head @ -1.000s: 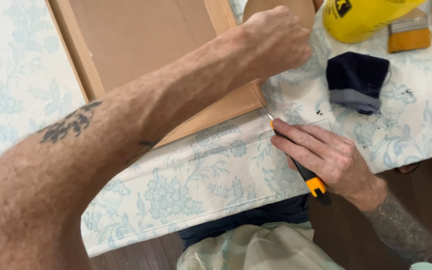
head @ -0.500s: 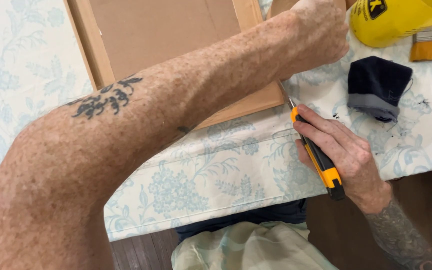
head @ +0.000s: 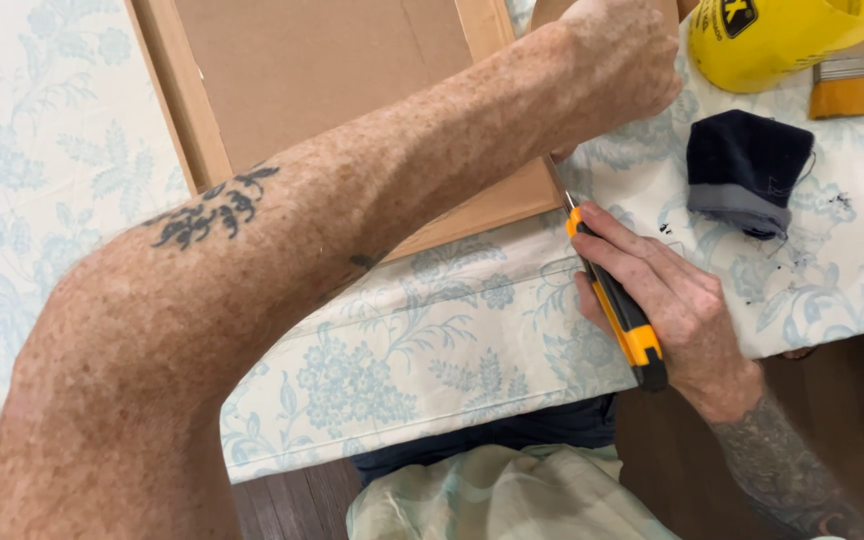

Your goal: Sealing the back of a picture frame with paper tape and adhesive

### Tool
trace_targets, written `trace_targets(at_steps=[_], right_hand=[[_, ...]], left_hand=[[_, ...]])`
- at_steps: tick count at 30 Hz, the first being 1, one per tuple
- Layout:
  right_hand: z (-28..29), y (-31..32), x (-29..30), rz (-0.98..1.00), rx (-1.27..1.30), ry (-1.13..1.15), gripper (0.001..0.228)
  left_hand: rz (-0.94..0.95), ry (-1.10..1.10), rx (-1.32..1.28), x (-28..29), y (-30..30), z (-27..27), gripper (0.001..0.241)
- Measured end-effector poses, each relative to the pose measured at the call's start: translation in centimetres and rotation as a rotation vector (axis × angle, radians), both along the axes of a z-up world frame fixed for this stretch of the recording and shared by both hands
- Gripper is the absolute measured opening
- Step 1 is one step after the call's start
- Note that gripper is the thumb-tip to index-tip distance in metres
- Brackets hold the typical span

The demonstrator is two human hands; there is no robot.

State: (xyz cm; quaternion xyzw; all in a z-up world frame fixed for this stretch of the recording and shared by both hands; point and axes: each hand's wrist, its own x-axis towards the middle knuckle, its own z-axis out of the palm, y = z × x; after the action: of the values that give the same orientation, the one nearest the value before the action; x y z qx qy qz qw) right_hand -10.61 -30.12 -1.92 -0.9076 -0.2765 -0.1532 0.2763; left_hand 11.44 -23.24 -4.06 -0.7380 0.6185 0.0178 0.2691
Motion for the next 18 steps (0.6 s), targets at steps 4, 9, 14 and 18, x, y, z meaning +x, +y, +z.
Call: trace_targets(at_steps=[4,9,14,18], right_hand=[[0.0,0.3,-0.1,-0.01,-0.002,-0.016,0.032],[0.0,0.5,-0.1,-0.029,-0.003,-0.012,0.034],[-0.1,0.4,-0.9,-0.018,0.01,-0.007,0.034],[-0.1,-0.1,-2.0,-0.026,-0.034,-0.028,0.031]], left_hand=[[-0.013,-0.022,0.0,-0.1,0.1,-0.1,0.027],[-0.02,-0.049,0.013,0.0,0.3,0.1,0.031],[-0.019,-0.073,0.012,0.0,-0.1,0.3,0.037],[-0.016,-0.073,0.017,0.3,0.2,0.0,0.04]])
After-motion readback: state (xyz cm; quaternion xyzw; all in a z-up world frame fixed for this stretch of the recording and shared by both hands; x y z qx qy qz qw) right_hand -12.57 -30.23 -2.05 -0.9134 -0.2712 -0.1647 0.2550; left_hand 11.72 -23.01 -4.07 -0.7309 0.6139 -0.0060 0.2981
